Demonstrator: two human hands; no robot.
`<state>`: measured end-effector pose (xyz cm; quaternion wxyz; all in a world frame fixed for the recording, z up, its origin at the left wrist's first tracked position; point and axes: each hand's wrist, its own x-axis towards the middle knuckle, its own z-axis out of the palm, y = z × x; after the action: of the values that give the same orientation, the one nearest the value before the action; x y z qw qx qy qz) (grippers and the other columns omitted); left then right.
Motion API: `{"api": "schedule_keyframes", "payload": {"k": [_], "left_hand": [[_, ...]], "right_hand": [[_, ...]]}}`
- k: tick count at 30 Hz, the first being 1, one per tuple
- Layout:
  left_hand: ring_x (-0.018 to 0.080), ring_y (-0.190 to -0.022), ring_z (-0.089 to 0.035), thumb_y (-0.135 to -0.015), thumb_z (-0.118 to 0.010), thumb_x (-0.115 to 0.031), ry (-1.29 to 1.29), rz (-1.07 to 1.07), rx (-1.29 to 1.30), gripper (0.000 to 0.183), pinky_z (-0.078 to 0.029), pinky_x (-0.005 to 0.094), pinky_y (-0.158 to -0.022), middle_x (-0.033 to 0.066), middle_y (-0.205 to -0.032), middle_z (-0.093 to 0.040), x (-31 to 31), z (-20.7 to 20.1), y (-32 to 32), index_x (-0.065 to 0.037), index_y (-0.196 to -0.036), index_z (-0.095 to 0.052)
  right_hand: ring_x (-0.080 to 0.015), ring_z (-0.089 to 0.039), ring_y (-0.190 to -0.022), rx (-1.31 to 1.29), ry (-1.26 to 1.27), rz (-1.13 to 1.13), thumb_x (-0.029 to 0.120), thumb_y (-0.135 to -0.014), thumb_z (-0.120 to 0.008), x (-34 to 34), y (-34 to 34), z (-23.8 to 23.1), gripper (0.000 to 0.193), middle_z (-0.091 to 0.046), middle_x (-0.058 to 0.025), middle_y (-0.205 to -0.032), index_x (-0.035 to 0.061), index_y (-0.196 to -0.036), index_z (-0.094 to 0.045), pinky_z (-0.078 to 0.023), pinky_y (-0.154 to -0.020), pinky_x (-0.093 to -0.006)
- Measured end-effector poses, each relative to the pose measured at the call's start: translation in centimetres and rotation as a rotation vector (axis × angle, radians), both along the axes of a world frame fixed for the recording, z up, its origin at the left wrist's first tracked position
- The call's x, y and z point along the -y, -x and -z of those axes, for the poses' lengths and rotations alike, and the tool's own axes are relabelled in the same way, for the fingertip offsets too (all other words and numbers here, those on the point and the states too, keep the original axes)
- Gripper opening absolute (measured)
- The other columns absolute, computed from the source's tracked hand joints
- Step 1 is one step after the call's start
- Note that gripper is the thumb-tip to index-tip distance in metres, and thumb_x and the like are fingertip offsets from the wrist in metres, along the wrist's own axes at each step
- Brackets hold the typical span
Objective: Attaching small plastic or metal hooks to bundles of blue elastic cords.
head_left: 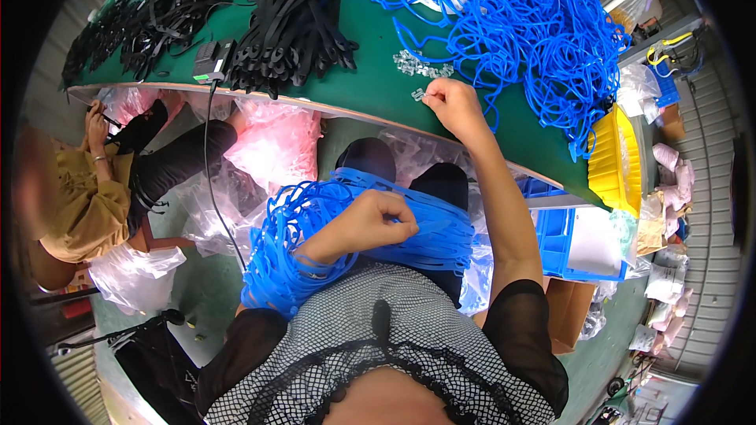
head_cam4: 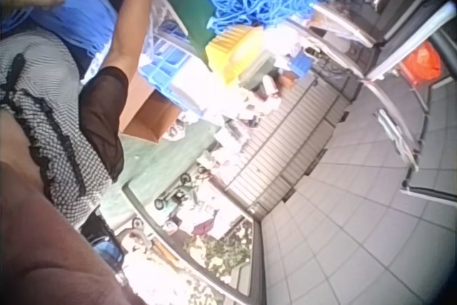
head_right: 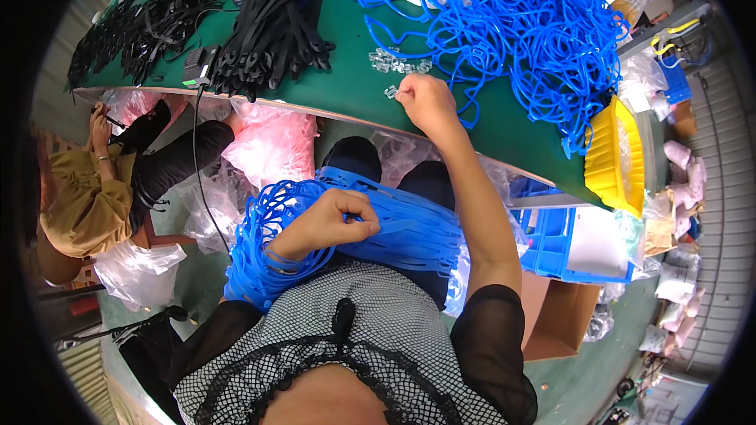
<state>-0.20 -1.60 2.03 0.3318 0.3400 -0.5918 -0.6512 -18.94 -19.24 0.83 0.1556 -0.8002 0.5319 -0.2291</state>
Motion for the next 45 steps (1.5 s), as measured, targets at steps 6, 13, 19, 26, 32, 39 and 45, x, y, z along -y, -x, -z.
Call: {"api": "schedule_keyframes", "payload": {"k": [6, 13, 19, 26, 32, 39, 45], "left_hand": [[0.0093, -0.063, -0.054, -0.076, -0.064, -0.009, 0.014, -0.023, 0.012, 0.01, -0.041, 0.0232, -0.055, 0.0044, -0.071, -0.059, 0.7, -0.1, -0.6, 0.001, -0.075, -0.066], [0.0092, -0.063, -0.054, -0.076, -0.064, -0.01, 0.095, -0.028, 0.008, 0.011, -0.041, 0.0233, -0.055, 0.0046, -0.071, -0.059, 1.1, 0.3, -0.1, 0.001, -0.075, -0.066], [0.01, -0.063, -0.054, -0.076, -0.065, -0.01, 0.109, -0.022, 0.037, 0.011, -0.041, 0.0245, -0.055, 0.0047, -0.071, -0.059, 0.8, 0.0, 0.1, 0.001, -0.076, -0.066], [0.0094, -0.063, -0.053, -0.076, -0.066, -0.011, 0.084, -0.043, -0.006, 0.012, -0.04, 0.0238, -0.054, 0.0041, -0.072, -0.058, 0.9, 0.4, -0.3, 0.001, -0.076, -0.066], [0.0091, -0.064, -0.054, -0.076, -0.066, -0.009, 0.027, -0.107, -0.013, 0.011, -0.042, 0.0238, -0.055, 0.0035, -0.072, -0.058, 1.0, -0.1, -0.8, 0.002, -0.076, -0.066], [0.0112, -0.069, -0.057, -0.075, -0.066, -0.009, 0.061, -0.152, 0.016, 0.011, -0.045, 0.0253, -0.059, 0.0055, -0.077, -0.061, 0.9, -0.3, -0.4, 0.002, -0.077, -0.066], [0.0131, -0.066, -0.058, -0.074, -0.067, -0.011, 0.059, -0.14, 0.114, 0.013, -0.045, 0.0269, -0.058, 0.0064, -0.073, -0.061, 0.6, -0.4, 0.3, 0.001, -0.075, -0.067]], "right_hand": [[-0.0109, -0.054, -0.058, 0.262, -0.031, 0.041, 0.011, -0.078, -0.065, -2.3, 1.2, -0.9, 0.01, -0.062, -0.0091, -0.068, 0.0031, -0.085, -0.066, -0.043, -0.055, -0.027], [-0.0253, -0.06, -0.062, 0.005, 0.12, 0.062, 0.012, -0.078, -0.062, -2.9, 0.9, -1.9, 0.01, -0.063, -0.0127, -0.075, 0.0033, -0.081, -0.064, -0.047, -0.057, -0.0346], [-0.0325, -0.062, -0.067, -0.398, 0.453, -0.065, 0.006, -0.072, -0.056, -1.8, 0.8, -3.3, 0.005, -0.062, -0.0152, -0.075, 0.0037, -0.074, -0.06, -0.05, -0.058, -0.0401], [-0.0191, -0.06, -0.067, 0.109, -0.089, -0.155, 0.011, -0.081, -0.058, -2.5, 1.6, -5.8, 0.01, -0.063, -0.0078, -0.08, 0.0011, -0.082, -0.061, -0.047, -0.058, -0.0306], [-0.008, -0.055, -0.075, 0.755, -0.656, -0.234, 0.01, -0.089, -0.056, -10.0, 0.5, -5.9, 0.01, -0.059, -0.0016, -0.082, -0.0002, -0.091, -0.059, -0.045, -0.07, -0.0226], [-0.0133, -0.057, -0.072, 0.523, -0.406, -0.243, 0.007, -0.089, -0.053, -15.5, -0.4, -4.4, 0.009, -0.058, -0.0078, -0.078, -0.0005, -0.094, -0.053, -0.045, -0.065, -0.026], [-0.0275, -0.059, -0.068, 0.344, -0.34, -0.19, 0.007, -0.086, -0.054, -16.7, 0.1, -5.4, 0.01, -0.059, -0.0143, -0.075, -0.0008, -0.092, -0.051, -0.046, -0.061, -0.0345]]}}
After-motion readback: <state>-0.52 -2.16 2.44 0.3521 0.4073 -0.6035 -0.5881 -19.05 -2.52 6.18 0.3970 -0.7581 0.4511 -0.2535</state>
